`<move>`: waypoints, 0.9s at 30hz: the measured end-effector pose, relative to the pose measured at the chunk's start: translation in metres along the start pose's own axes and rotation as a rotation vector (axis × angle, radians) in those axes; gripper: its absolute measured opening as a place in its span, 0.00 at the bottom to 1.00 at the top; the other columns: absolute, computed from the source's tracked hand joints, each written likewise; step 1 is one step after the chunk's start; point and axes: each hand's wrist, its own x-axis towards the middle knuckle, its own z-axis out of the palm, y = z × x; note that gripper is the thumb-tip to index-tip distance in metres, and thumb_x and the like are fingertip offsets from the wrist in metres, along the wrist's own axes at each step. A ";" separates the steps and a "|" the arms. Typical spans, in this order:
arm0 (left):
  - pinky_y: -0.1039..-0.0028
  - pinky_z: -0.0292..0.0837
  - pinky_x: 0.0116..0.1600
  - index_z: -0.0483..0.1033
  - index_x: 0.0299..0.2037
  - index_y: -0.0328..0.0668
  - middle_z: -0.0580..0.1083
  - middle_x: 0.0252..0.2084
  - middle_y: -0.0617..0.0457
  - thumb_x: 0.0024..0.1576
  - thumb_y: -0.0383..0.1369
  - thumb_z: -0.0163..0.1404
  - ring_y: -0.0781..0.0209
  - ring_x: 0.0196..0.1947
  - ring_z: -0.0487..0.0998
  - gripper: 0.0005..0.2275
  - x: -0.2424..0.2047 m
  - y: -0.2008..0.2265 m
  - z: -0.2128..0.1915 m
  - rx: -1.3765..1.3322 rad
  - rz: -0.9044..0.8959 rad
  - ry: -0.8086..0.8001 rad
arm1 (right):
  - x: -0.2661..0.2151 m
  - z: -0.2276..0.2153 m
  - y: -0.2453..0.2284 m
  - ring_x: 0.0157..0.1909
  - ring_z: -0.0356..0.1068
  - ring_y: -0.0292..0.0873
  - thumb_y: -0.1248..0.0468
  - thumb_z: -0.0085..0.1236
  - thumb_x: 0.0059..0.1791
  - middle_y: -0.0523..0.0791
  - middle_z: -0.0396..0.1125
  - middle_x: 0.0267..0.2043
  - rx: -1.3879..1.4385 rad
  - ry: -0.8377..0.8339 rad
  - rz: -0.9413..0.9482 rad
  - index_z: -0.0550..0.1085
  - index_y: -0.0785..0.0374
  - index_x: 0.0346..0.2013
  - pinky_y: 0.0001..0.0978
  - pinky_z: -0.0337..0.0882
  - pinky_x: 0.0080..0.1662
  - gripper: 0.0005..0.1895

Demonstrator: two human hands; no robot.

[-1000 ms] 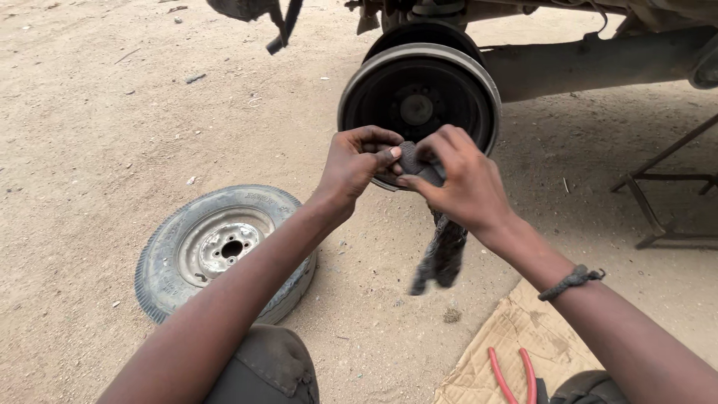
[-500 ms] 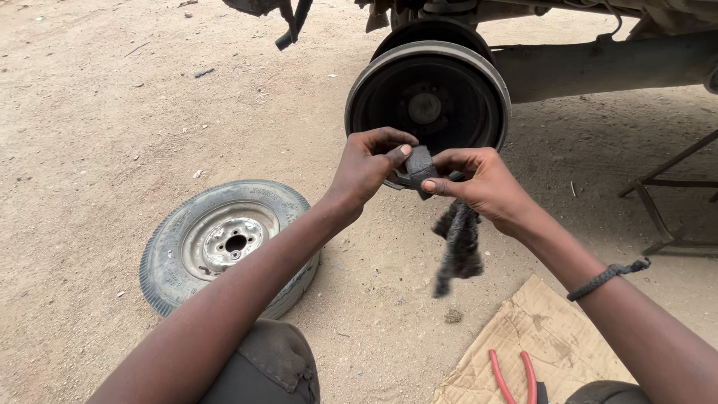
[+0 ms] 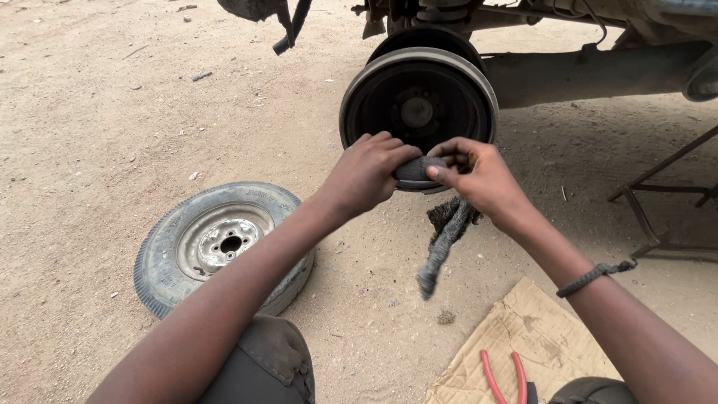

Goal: The person wipes and cleans the interior of a brake drum assembly using a cloth by hand while sitting on the ground near a vehicle.

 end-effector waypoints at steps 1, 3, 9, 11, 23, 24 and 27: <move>0.63 0.73 0.57 0.78 0.54 0.44 0.79 0.46 0.54 0.57 0.24 0.53 0.58 0.49 0.79 0.15 -0.002 0.000 0.000 -0.004 0.001 -0.002 | -0.001 -0.002 0.000 0.39 0.74 0.36 0.63 0.64 0.46 0.43 0.75 0.37 -0.001 0.001 0.004 0.78 0.62 0.45 0.31 0.75 0.46 0.14; 0.68 0.77 0.46 0.78 0.48 0.35 0.77 0.42 0.47 0.48 0.28 0.60 0.56 0.41 0.79 0.17 -0.006 0.002 -0.002 -0.386 0.051 0.089 | -0.001 -0.005 -0.004 0.39 0.74 0.36 0.63 0.65 0.46 0.44 0.75 0.37 -0.001 -0.001 0.034 0.77 0.63 0.44 0.32 0.75 0.46 0.13; 0.70 0.75 0.34 0.81 0.35 0.30 0.77 0.29 0.46 0.56 0.37 0.62 0.59 0.29 0.79 0.13 -0.008 0.027 0.023 -0.592 -0.046 0.096 | -0.018 -0.024 0.017 0.36 0.71 0.35 0.55 0.64 0.50 0.44 0.74 0.33 -0.265 -0.165 0.022 0.78 0.66 0.41 0.31 0.71 0.42 0.15; 0.69 0.71 0.33 0.81 0.36 0.30 0.77 0.27 0.45 0.58 0.35 0.58 0.58 0.26 0.78 0.11 0.003 0.048 0.050 -0.658 -0.095 -0.011 | -0.031 -0.041 0.038 0.34 0.69 0.38 0.54 0.65 0.48 0.45 0.74 0.32 -0.345 -0.220 0.156 0.79 0.66 0.41 0.33 0.69 0.39 0.17; 0.57 0.77 0.46 0.80 0.36 0.37 0.77 0.42 0.40 0.43 0.27 0.57 0.42 0.44 0.79 0.10 0.006 0.200 0.310 -0.360 0.051 -0.416 | -0.124 -0.104 0.207 0.46 0.77 0.52 0.53 0.76 0.38 0.50 0.75 0.45 -0.980 -0.442 0.749 0.80 0.62 0.48 0.48 0.81 0.41 0.28; 0.58 0.77 0.45 0.80 0.35 0.37 0.78 0.39 0.40 0.46 0.29 0.57 0.44 0.40 0.81 0.08 -0.003 0.216 0.323 -0.470 0.004 -0.474 | -0.125 -0.107 0.214 0.45 0.76 0.52 0.53 0.77 0.37 0.51 0.75 0.45 -0.949 -0.447 0.766 0.79 0.63 0.46 0.49 0.81 0.39 0.28; 0.59 0.77 0.43 0.80 0.34 0.36 0.78 0.33 0.40 0.52 0.31 0.56 0.45 0.34 0.81 0.06 -0.044 0.245 0.326 -0.705 -0.259 -0.337 | -0.122 -0.112 0.228 0.41 0.78 0.51 0.49 0.78 0.36 0.51 0.78 0.39 -0.891 -0.460 0.652 0.84 0.64 0.38 0.39 0.75 0.44 0.26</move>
